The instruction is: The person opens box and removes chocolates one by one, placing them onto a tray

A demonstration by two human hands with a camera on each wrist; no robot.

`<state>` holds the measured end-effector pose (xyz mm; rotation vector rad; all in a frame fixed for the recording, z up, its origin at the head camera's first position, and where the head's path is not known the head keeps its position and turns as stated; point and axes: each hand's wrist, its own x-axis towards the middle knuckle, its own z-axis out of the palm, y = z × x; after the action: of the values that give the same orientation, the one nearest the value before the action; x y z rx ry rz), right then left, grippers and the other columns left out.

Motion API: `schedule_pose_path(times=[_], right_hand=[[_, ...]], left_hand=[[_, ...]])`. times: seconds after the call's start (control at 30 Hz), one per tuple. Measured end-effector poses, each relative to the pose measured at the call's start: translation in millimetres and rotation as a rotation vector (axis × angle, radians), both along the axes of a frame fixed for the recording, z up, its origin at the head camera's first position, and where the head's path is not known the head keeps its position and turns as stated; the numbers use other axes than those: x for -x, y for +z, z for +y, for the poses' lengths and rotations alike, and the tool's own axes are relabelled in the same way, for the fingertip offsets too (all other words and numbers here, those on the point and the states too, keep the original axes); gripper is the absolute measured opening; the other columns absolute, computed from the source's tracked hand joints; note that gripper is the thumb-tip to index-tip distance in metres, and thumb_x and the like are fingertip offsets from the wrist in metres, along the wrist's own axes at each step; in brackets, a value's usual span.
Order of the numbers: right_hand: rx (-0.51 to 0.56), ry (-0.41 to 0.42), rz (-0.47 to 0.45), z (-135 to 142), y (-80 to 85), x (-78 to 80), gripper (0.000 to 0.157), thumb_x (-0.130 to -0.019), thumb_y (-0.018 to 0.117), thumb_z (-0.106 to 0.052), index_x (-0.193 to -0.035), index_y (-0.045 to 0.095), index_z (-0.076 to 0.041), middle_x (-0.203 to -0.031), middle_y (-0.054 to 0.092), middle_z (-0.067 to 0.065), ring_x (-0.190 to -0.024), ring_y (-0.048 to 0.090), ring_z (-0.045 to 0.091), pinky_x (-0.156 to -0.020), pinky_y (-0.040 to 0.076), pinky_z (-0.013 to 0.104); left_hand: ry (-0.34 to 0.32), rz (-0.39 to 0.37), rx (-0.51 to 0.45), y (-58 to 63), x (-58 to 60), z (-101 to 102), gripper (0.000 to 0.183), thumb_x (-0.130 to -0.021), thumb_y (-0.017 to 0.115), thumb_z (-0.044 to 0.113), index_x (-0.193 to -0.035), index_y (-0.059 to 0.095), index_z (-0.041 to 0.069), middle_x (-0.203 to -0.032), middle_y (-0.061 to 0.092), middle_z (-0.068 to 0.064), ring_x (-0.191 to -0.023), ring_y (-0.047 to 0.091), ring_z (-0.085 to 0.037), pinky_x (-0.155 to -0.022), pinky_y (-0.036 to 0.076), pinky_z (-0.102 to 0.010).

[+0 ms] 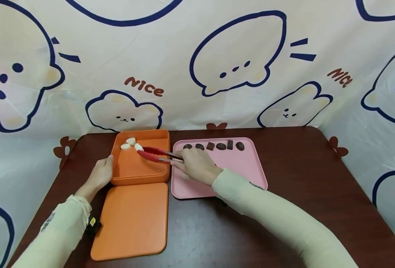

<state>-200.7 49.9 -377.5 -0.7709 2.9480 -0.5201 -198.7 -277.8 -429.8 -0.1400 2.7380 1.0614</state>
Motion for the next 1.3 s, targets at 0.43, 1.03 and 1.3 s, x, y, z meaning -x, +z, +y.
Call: schedule_pose_path(times=[0.43, 1.03, 1.3], right_hand=[[0.066, -0.009, 0.009, 29.6, 0.6, -8.6, 0.024, -0.099, 0.064, -0.044, -0.099, 0.073, -0.022, -0.067, 0.054, -0.006, -0.062, 0.051, 0.011, -0.054, 0.038, 0.026], [0.103, -0.034, 0.035, 69.3, -0.3, -25.6, 0.019, -0.097, 0.069, -0.039, -0.098, 0.073, -0.021, -0.059, 0.045, -0.008, -0.058, 0.043, 0.009, -0.053, 0.034, 0.026], [0.115, -0.071, 0.002, 87.3, 2.1, -33.2, 0.025, -0.096, 0.069, -0.041, -0.111, 0.076, -0.022, -0.062, 0.051, -0.008, -0.058, 0.045, 0.008, -0.053, 0.035, 0.025]], left_hand=[[0.0, 0.009, -0.009, -2.4, 3.6, -0.7, 0.06, -0.109, 0.005, 0.044, -0.08, 0.041, 0.007, -0.074, 0.04, -0.007, -0.069, 0.044, -0.022, -0.069, 0.038, -0.034], [0.003, -0.025, -0.021, -0.7, 1.1, -0.8, 0.07, -0.109, 0.003, 0.043, -0.109, 0.051, -0.008, -0.097, 0.049, -0.023, -0.102, 0.051, -0.037, -0.086, 0.041, -0.046], [0.0, -0.022, -0.021, -0.9, 1.8, -0.9, 0.069, -0.109, 0.003, 0.043, -0.109, 0.051, -0.007, -0.098, 0.049, -0.022, -0.103, 0.051, -0.037, -0.087, 0.041, -0.047]])
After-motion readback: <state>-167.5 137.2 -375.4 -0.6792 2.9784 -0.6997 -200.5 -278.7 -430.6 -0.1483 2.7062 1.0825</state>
